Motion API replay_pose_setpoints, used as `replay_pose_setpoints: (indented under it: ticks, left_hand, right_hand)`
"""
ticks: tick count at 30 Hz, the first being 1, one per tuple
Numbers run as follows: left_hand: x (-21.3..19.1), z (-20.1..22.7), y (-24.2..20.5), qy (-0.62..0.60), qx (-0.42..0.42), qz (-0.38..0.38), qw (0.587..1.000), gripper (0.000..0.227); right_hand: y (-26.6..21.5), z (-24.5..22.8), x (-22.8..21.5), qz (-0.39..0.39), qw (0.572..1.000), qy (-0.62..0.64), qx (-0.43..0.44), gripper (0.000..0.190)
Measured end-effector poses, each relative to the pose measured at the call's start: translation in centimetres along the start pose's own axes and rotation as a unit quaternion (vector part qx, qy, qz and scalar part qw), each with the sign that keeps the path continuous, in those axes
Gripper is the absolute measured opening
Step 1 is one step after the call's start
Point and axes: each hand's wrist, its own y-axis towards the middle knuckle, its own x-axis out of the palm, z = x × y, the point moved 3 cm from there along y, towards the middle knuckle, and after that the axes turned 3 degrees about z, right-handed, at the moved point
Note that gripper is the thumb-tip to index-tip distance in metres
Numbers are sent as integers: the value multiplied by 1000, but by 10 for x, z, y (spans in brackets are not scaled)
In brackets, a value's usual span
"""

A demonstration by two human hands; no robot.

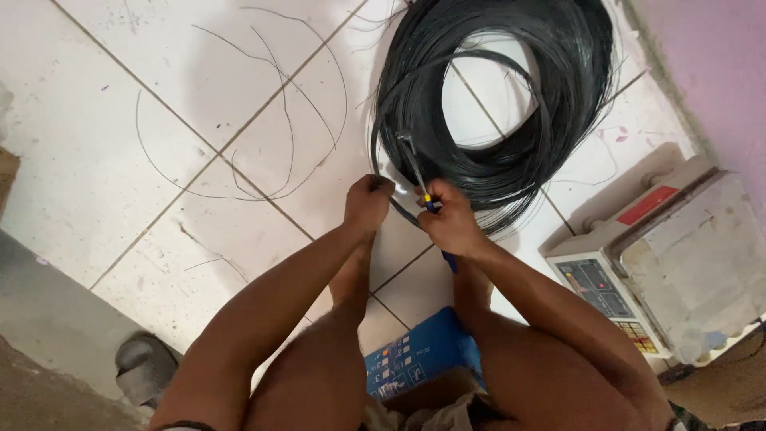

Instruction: The person is securing a large coil of black wire by cutting small pieces of thin wire and tying them around the coil to keep it together.

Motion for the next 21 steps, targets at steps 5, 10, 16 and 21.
replay_pose_setpoints:
  ticks: [5,10,16,21]
  left_hand:
    - [-29,34,-29,-98,14,32,995,41]
    - [-57,79,-68,-118,90,79,986,45]
    - [-62,71,-55,-215,149,67,963,23]
    - [-61,81,-60,-173,119,112,971,24]
  right_hand:
    - [-6,-9,5,-10,1000,14,16,17]
    - [-2,-34,-1,-18,989,131,68,20]
    - [-5,-59,-20,-22,983,160,87,19]
    - [-5,-54,-23,-21,981,173,81,18]
